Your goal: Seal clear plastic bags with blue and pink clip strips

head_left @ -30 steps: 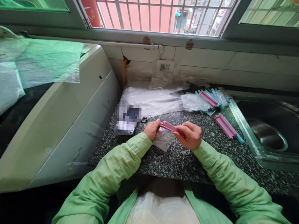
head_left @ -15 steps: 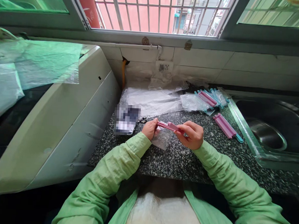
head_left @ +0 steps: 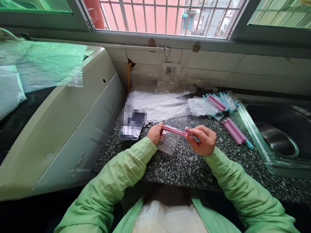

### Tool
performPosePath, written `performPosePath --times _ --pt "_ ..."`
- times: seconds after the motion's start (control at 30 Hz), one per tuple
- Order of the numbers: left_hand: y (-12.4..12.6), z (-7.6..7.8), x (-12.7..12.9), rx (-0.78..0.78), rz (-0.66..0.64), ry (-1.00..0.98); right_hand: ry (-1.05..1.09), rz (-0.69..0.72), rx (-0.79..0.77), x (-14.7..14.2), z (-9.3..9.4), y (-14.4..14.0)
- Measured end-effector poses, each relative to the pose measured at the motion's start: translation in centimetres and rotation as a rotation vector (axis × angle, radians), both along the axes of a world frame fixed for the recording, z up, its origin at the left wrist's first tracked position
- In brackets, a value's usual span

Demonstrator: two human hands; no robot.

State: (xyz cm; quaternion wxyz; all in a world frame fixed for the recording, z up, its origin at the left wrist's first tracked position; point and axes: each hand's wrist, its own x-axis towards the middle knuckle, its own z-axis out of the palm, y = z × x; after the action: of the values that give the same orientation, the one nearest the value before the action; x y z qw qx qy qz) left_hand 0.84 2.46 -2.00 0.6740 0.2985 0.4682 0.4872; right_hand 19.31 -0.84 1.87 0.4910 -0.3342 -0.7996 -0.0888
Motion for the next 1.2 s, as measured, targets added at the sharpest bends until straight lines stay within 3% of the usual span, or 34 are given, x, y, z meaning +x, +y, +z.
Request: performPosePath --times 0.27,0.67,1.2 --pt "0.1 0.2 0.0 -0.019 0.042 -0.018 0.022 0.006 0.057 0.1 0.4 0.1" --pt "0.2 0.4 0.0 -0.020 0.076 -0.048 0.040 -0.025 0.013 0.6 0.4 0.0" --pt "0.1 0.5 -0.3 -0.025 0.090 -0.029 0.096 0.032 0.016 1.0 0.1 0.2"
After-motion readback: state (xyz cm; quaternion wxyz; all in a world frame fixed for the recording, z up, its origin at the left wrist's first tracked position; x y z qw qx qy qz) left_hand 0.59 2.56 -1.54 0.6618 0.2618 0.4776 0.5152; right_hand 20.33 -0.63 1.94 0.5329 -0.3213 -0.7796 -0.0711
